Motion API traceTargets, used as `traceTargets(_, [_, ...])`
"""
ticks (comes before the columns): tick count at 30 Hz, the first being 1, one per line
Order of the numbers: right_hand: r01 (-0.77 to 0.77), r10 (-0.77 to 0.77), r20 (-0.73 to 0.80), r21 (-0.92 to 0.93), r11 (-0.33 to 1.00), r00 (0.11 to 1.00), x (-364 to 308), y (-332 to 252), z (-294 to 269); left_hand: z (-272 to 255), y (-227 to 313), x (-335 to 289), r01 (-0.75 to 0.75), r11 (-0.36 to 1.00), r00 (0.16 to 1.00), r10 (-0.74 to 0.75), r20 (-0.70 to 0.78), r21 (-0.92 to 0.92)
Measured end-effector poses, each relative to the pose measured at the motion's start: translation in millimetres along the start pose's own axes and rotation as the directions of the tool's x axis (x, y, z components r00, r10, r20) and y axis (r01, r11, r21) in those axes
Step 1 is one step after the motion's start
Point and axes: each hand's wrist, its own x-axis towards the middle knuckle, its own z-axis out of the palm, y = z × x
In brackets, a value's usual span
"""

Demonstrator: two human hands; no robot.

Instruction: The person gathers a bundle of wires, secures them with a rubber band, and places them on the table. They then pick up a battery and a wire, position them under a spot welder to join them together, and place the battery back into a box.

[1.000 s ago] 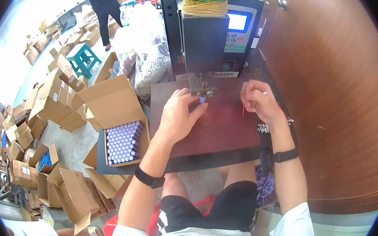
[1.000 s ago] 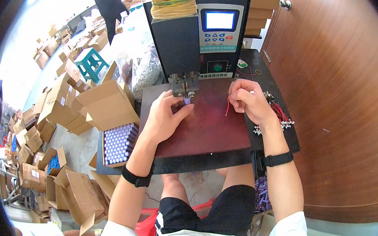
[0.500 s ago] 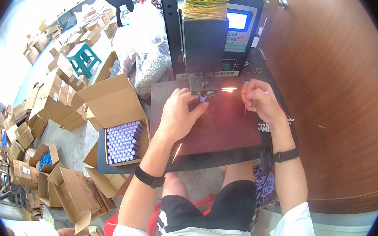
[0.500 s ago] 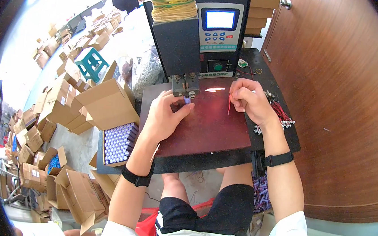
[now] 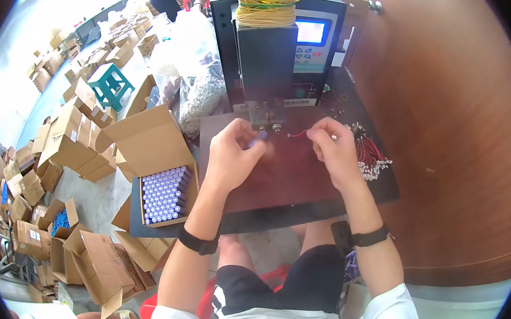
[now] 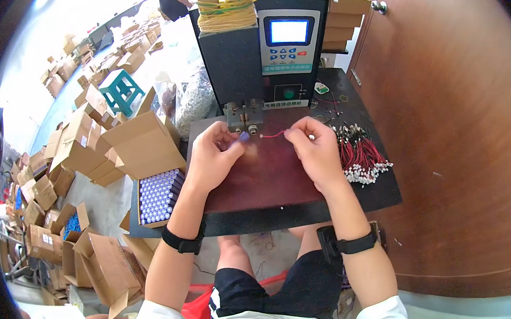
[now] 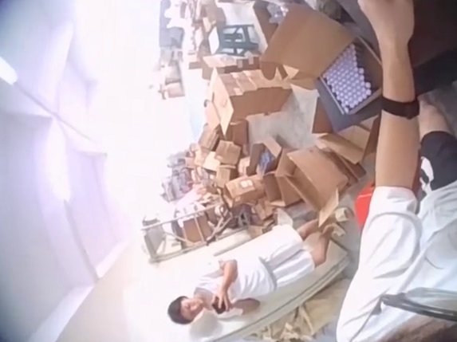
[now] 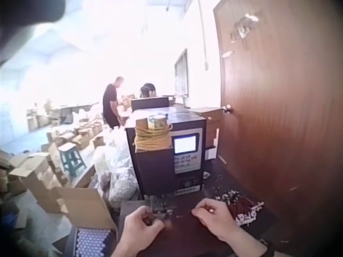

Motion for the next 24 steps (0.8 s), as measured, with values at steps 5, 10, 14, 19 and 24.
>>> traceTargets(5, [0.188,-0.202,-0.049,-0.205,0.96,0.978,-1,11,9,0,7,-1,-0.062,0.995,0.998,0.063,-0.014,0.084])
traceTargets(10, [0.182,-0.2,-0.038,-0.281,0.942,0.979,10,17,10,2,11,-1,-0.1,0.981,0.994,0.092,0.057,0.168])
traceTargets(14, [0.177,-0.212,-0.059,-0.363,0.915,0.975,13,14,21,4,7,0,-0.194,0.943,0.978,0.164,0.13,0.271])
traceTargets(19, [0.174,-0.182,-0.017,-0.201,0.964,0.983,9,14,17,5,1,0,-0.215,0.934,0.975,0.188,0.121,0.286])
traceTargets(24, [0.188,-0.188,0.016,-0.186,0.965,0.982,11,14,18,8,-1,1,-0.298,0.911,0.955,0.288,0.078,0.285])
